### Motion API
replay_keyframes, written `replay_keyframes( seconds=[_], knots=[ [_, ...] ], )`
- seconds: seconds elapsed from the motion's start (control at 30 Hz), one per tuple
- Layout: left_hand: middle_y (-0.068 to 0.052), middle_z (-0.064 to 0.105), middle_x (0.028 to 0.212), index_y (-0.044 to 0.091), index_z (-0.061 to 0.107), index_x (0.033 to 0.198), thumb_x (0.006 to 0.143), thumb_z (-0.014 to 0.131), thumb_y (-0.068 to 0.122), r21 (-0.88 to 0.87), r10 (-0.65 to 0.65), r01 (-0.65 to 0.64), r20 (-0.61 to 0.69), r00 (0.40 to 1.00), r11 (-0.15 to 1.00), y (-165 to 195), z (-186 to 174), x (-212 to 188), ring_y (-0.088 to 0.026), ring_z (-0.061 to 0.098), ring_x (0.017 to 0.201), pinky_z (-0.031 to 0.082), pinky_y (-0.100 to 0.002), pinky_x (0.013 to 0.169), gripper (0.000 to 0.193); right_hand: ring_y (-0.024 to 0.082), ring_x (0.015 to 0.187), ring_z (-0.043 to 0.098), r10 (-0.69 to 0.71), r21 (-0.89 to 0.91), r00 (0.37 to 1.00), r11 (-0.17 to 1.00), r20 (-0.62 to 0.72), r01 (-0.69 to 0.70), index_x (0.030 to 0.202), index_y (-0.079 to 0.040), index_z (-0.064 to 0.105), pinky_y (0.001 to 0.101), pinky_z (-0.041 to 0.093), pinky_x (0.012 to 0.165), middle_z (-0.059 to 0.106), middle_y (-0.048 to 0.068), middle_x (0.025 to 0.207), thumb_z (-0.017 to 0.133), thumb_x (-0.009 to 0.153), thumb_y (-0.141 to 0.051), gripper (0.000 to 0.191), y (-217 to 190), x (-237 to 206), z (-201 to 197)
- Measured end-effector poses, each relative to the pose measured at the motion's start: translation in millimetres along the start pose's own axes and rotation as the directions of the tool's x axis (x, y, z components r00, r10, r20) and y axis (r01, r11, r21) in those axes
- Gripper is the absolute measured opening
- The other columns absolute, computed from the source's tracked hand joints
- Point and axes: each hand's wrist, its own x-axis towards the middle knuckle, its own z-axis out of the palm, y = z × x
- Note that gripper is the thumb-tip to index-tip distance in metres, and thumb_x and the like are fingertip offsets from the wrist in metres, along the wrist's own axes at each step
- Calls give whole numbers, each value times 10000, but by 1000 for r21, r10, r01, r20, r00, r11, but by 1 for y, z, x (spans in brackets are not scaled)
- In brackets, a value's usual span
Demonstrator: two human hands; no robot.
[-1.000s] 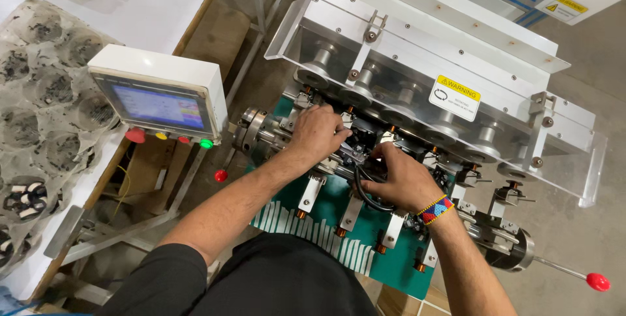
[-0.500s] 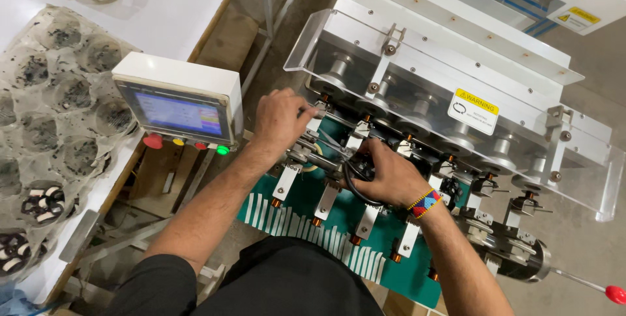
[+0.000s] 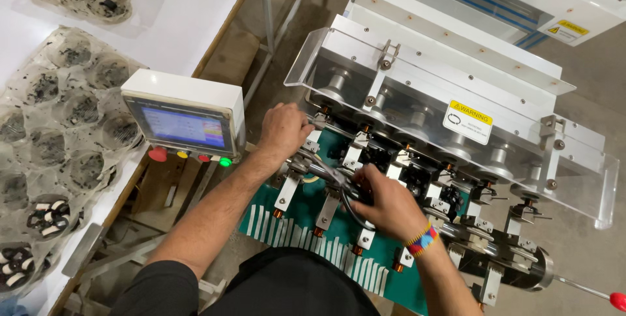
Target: The person assembles small electronic components by hand, placing cylindrical parts into slots on a green fixture and adjusting machine parts. They wipe the fixture with a cloth and continue handling components throughout the clip.
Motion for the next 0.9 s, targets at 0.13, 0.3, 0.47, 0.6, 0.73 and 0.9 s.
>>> replay_keyframes(
  seconds=[0.13,0.3,0.47,0.6,0.73,0.9],
  knots=[
    [-125,680,826,71,789,754,792,829,276,-66,-17,17,12,1000,998,-5,-6,-2,-334,652,842,518,-487,781,212,103,857,783,-41,535,925,825,377,-182,1108,-99,582,262,610,794,804,23,909,753,834,-84,324,76,-67,48],
    [-119,671,783,70,806,803,817,829,274,-124,18,-32,-113,993,992,-5,-21,-15,-339,651,791,512,-486,713,206,194,842,707,228,747,784,239,577,-620,1105,-68,591,340,563,747,633,11,889,790,824,-120,348,195,-126,184],
    [-101,672,806,73,799,908,885,795,262,-247,-109,63,-180,978,967,13,-43,-49,-275,665,749,525,-415,666,190,316,899,691,642,467,716,740,-276,-483,1135,-48,624,421,556,801,690,106,969,747,847,-292,396,275,-138,235],
    [-80,686,827,76,791,939,889,773,259,-310,-120,74,-130,984,948,55,-40,-77,-225,669,707,524,-365,632,191,415,943,677,350,136,482,896,-803,-422,1159,-32,651,486,550,844,736,182,1033,712,866,-430,498,296,-120,217],
    [-51,704,846,73,775,971,892,759,262,-430,-84,73,-5,996,900,108,-22,-103,-181,671,652,526,-332,605,205,353,1123,632,278,13,429,851,-859,-525,1219,-56,661,404,527,987,693,180,1181,703,802,-270,472,316,-104,181],
    [-28,709,848,98,794,976,883,752,292,-440,84,45,268,960,897,182,12,-142,-176,661,690,539,-335,628,220,347,1220,590,199,-137,495,816,-846,-561,1419,-24,584,385,506,1045,634,195,1346,645,866,-74,558,328,-112,162]
  ],
)
